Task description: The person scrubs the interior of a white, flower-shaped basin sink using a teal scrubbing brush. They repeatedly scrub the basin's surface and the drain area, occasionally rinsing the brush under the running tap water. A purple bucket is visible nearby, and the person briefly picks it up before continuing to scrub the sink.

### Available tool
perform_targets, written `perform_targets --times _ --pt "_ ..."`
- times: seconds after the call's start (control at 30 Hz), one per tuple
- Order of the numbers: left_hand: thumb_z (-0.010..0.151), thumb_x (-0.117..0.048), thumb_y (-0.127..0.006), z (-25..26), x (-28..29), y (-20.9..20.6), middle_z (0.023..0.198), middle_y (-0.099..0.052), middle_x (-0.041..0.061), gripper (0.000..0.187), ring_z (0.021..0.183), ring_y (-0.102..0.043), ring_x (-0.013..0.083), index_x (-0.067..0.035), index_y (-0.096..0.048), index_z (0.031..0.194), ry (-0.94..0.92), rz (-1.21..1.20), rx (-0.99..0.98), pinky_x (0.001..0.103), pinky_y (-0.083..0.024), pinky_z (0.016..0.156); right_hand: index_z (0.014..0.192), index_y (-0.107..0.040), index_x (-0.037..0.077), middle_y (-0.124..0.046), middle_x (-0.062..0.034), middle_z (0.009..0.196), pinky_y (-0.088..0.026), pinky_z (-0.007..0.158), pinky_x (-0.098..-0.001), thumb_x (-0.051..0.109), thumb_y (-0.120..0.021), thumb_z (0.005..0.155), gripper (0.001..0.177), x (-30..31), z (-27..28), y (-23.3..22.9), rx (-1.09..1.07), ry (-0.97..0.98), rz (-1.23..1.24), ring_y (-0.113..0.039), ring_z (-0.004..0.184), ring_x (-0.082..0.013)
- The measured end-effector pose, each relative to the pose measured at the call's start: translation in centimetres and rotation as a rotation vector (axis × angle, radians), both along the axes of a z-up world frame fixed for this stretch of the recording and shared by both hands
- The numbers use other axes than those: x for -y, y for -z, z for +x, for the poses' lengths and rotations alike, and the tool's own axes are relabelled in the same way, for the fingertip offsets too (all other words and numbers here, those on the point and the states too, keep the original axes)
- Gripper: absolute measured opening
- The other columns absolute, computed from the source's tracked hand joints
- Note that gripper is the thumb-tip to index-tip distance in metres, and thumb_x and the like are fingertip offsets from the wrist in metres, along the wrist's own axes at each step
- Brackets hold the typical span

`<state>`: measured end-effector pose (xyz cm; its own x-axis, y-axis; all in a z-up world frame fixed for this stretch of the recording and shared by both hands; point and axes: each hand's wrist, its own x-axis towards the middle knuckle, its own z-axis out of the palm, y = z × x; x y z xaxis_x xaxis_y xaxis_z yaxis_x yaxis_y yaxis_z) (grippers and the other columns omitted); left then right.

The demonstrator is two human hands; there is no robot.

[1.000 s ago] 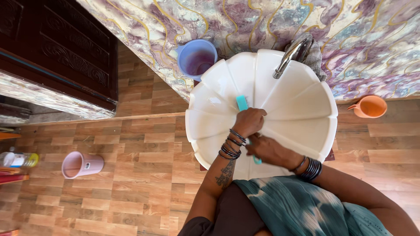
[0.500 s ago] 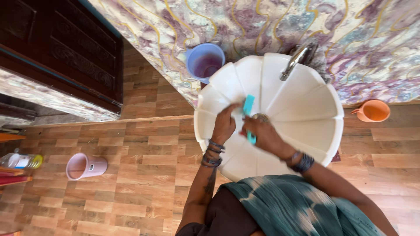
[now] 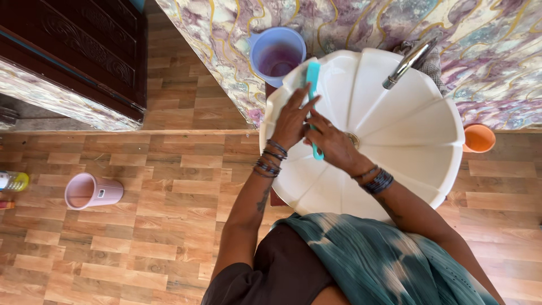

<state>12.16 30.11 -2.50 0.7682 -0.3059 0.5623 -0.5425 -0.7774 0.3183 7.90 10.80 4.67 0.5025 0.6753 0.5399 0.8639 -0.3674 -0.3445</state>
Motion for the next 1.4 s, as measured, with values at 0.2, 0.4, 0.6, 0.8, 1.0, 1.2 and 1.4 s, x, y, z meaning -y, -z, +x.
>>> perform_targets --times 0.2,0.4,0.6,0.8,1.0,1.2,1.4 --pt "0.09 -0.017 -0.061 -0.5 3.5 6.7 0.143 -0.061 0.014 0.045 0.13 -0.06 0.032 -0.01 -0.063 0.135 0.547 -0.089 -0.551 0.042 -0.047 0.112 0.084 -0.067 0.004 -0.066 -0.0158 0.089 -0.056 0.066 -0.0427 0.029 -0.071 0.09 0.026 0.3 -2.6 1.6 0.0 0.108 -0.369 -0.068 0.085 -0.0335" --pt "0.097 -0.011 -0.06 -0.6 2.5 5.5 0.15 -0.059 0.011 0.03 0.138 -0.058 0.0305 -0.009 -0.07 0.125 0.138 -0.15 -0.392 0.04 -0.046 0.117 0.088 -0.062 0.006 -0.064 -0.0148 0.1 -0.058 0.078 -0.0393 0.025 -0.069 0.09 0.02 0.3 -0.9 2.6 0.076 0.008 -0.192 -0.067 0.105 -0.0326" --pt "0.1 -0.018 -0.06 -0.6 2.2 3.8 0.143 -0.062 0.018 0.029 0.133 -0.055 0.0377 -0.003 -0.071 0.122 -0.084 -0.327 -0.371 0.043 -0.046 0.108 0.086 -0.06 0.007 -0.064 -0.0135 0.107 -0.056 0.094 -0.0408 0.024 -0.068 0.084 0.019 0.8 0.4 0.5 0.227 -0.028 -0.168 -0.066 0.114 -0.0333" --pt "0.099 -0.013 -0.06 -2.3 3.2 4.0 0.14 -0.066 0.013 0.044 0.132 -0.06 0.0255 -0.007 -0.06 0.143 0.576 -0.412 -0.931 0.034 -0.045 0.113 0.087 -0.065 0.009 -0.065 -0.0114 0.091 -0.055 0.077 -0.046 0.037 -0.07 0.092 0.029 0.8 -2.5 0.3 -0.049 0.063 -0.451 -0.067 0.084 -0.0281" --pt "0.097 -0.011 -0.059 2.0 4.0 3.0 0.142 -0.067 0.012 0.038 0.122 -0.061 0.0342 -0.01 -0.065 0.134 0.261 -0.348 -0.76 0.037 -0.053 0.106 0.083 -0.063 0.01 -0.064 -0.0117 0.094 -0.057 0.069 -0.0372 0.019 -0.07 0.081 0.011 2.6 0.7 1.7 0.141 0.102 -0.223 -0.068 0.091 -0.0287" --pt "0.094 -0.009 -0.066 4.9 7.7 3.1 0.15 -0.057 0.015 0.027 0.142 -0.051 0.0358 -0.005 -0.068 0.121 0.178 -0.383 -0.276 0.036 -0.052 0.107 0.084 -0.062 0.01 -0.063 -0.0106 0.098 -0.058 0.081 -0.0364 0.01 -0.069 0.079 0.009 5.0 3.4 1.0 0.22 0.174 -0.2 -0.069 0.093 -0.0275" --pt "0.09 -0.014 -0.068 1.4 7.7 1.5 0.139 -0.068 0.011 0.033 0.13 -0.065 0.0287 -0.007 -0.071 0.122 0.308 -0.277 -0.613 0.034 -0.055 0.102 0.076 -0.063 0.005 -0.062 -0.0136 0.09 -0.055 0.064 -0.0438 0.029 -0.074 0.082 0.028 4.9 1.9 -0.8 -0.102 0.124 -0.274 -0.068 0.078 -0.0313"
